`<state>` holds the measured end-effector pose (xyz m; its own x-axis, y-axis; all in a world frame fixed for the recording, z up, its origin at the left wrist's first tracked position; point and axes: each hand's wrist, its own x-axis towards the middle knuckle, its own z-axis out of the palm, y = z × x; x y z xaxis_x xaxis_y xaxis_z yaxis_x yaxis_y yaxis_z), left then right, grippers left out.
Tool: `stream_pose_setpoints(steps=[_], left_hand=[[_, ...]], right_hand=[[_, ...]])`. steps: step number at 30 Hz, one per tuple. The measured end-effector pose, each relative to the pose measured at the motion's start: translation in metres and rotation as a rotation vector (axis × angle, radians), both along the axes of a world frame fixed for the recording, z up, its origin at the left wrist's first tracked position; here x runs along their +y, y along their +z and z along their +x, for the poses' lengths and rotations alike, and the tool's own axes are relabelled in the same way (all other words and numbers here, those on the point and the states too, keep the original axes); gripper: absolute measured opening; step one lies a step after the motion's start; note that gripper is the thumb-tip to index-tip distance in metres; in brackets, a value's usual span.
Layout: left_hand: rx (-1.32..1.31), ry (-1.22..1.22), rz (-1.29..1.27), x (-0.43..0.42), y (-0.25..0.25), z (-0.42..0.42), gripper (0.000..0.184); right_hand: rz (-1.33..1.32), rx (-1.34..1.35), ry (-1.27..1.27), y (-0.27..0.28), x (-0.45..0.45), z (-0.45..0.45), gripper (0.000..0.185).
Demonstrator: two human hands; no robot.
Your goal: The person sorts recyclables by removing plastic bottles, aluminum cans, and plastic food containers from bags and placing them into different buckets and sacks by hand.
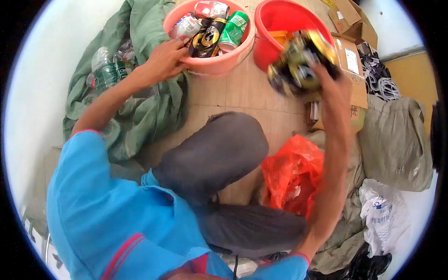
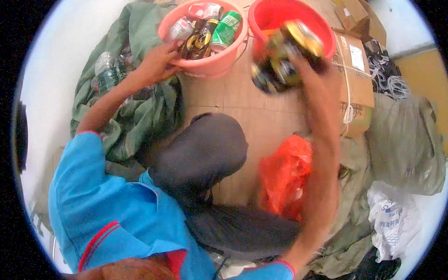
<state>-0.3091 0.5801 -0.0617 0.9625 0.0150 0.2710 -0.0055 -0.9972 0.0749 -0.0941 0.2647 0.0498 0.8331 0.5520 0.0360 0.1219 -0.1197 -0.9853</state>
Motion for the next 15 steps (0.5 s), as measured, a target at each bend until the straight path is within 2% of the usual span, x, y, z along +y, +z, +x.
stream_pose_setpoints(steps=[2, 4, 6, 8, 9, 10, 13, 15], left_hand=[[0.049, 0.067, 0.047, -0.001, -0.007, -0.007, 0.023], [0.123, 0.106, 0.271, -0.009, -0.009, -0.002, 0.031], [0.117, 0.091, 0.274, -0.011, -0.011, 0.004, 0.031], [-0.054, 0.02, 0.287, -0.007, -0.019, 0.007, 0.026], [-0.056, 0.01, 0.222, -0.006, -0.02, 0.009, 0.012], [-0.053, -0.006, 0.217, -0.006, -0.021, 0.011, 0.012], [0.013, 0.026, 0.186, -0.006, -0.018, 0.014, 0.012], [0.014, 0.049, 0.113, -0.009, -0.014, 0.015, 0.014]], right_hand=[[0.259, 0.036, 0.077, -0.017, 0.065, 0.013, 0.042], [0.367, 0.272, 0.136, -0.021, 0.121, -0.002, 0.039], [0.406, 0.257, 0.165, -0.049, 0.164, -0.011, 0.039], [0.291, 0.19, 0.145, -0.077, 0.182, -0.028, 0.037], [0.091, 0.027, 0.137, -0.099, 0.186, -0.026, 0.039], [-0.031, 0.028, 0.197, -0.119, 0.187, -0.022, 0.042], [-0.02, 0.079, 0.18, -0.139, 0.191, -0.015, 0.044], [-0.141, -0.099, 0.162, -0.139, 0.193, -0.012, 0.038]])
